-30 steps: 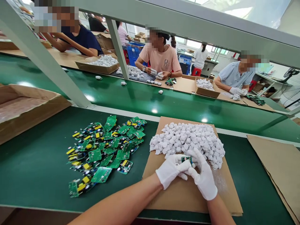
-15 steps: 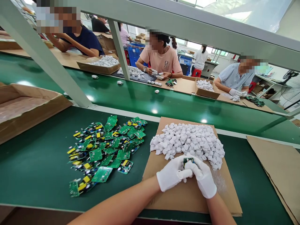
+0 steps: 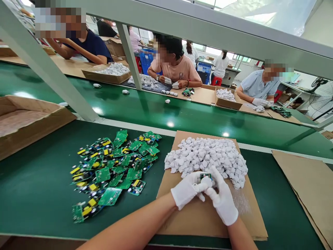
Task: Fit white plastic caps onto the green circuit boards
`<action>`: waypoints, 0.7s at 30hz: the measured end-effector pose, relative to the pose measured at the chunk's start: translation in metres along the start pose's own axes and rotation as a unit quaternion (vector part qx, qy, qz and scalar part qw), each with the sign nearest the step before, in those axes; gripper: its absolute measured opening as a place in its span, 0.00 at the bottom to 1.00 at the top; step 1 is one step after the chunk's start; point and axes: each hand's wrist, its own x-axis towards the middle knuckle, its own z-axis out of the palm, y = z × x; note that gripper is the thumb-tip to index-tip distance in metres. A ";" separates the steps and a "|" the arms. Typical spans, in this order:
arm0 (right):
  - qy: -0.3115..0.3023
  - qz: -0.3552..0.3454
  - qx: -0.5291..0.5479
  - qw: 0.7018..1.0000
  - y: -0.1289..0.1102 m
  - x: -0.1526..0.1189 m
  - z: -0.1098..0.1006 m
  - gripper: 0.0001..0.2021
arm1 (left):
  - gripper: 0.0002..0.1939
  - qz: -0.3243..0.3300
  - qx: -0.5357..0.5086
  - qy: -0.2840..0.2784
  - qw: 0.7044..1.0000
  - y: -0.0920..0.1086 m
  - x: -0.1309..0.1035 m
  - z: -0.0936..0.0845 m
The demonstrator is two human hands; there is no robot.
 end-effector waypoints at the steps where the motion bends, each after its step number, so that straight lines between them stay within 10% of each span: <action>1: 0.012 -0.041 -0.043 0.998 0.000 0.000 0.000 0.26 | 0.13 -0.012 -0.009 -0.005 1.000 0.001 0.000 -0.001; 6: 0.059 -0.204 -0.183 0.960 -0.007 0.007 -0.004 0.17 | 0.16 -0.034 -0.113 -0.043 0.992 -0.002 -0.002 -0.005; 13: 0.072 -0.226 -0.158 0.958 -0.010 0.012 -0.006 0.14 | 0.17 -0.048 -0.148 -0.052 0.986 -0.007 0.000 -0.009; 21: -0.020 -0.051 0.033 0.998 -0.013 0.002 -0.007 0.27 | 0.17 -0.053 -0.038 0.039 0.997 -0.004 -0.002 -0.001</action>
